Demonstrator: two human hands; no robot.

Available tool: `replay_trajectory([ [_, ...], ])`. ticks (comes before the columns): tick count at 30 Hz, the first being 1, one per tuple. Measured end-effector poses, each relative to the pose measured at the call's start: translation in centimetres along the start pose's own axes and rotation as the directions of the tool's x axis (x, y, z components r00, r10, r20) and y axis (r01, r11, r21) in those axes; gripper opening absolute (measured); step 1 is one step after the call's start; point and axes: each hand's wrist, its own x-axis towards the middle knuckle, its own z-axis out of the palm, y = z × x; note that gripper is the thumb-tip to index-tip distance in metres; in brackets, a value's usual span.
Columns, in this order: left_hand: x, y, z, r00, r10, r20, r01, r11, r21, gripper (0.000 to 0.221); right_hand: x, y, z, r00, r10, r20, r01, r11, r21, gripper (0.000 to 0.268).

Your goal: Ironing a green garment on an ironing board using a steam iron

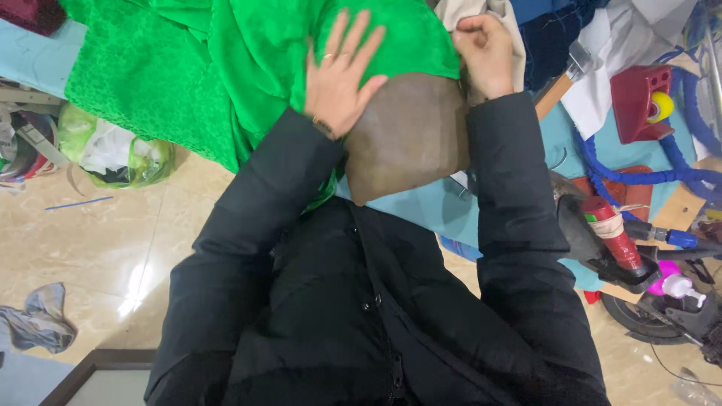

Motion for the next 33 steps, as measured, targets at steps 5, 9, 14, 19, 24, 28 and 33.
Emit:
replay_trajectory([
  [5,-5.9,-0.3,0.6,0.957,-0.229,-0.18,0.25,0.963,0.099,0.08,-3.0,-4.8,1.6,0.999,-0.037,-0.028,0.04,0.989,0.139,0.028],
  [9,-7.1,1.4,-1.4,0.966,-0.228,-0.119,0.25,0.941,0.226,0.082,-4.0,-8.1,2.1,0.983,-0.182,-0.038,0.181,0.983,-0.032,0.012],
  [14,-3.7,2.6,-4.1,0.985,-0.155,-0.076,0.172,0.925,0.339,0.081,-1.4,-8.3,3.4,0.961,-0.274,0.019,0.275,0.958,-0.077,0.025],
  [19,-0.3,0.5,-1.1,1.0,0.001,0.001,-0.002,0.993,0.116,0.058,-2.4,-7.4,4.8,0.89,-0.447,0.09,0.44,0.791,-0.425,0.027],
  [24,-2.7,4.0,-1.1,0.999,0.042,0.021,-0.044,0.991,0.128,0.074,-6.6,-7.6,2.0,0.934,-0.35,0.076,0.348,0.836,-0.425,0.018],
  [28,-2.6,5.1,-1.3,1.0,-0.005,-0.013,0.007,0.982,0.191,0.071,-9.7,-9.1,2.1,0.942,-0.331,-0.05,0.291,0.883,-0.369,0.042],
  [33,-1.7,3.8,-1.4,0.998,0.001,-0.069,0.013,0.978,0.208,0.064,-12.3,-8.7,2.7,0.959,-0.195,0.203,0.282,0.627,-0.726,0.072],
])
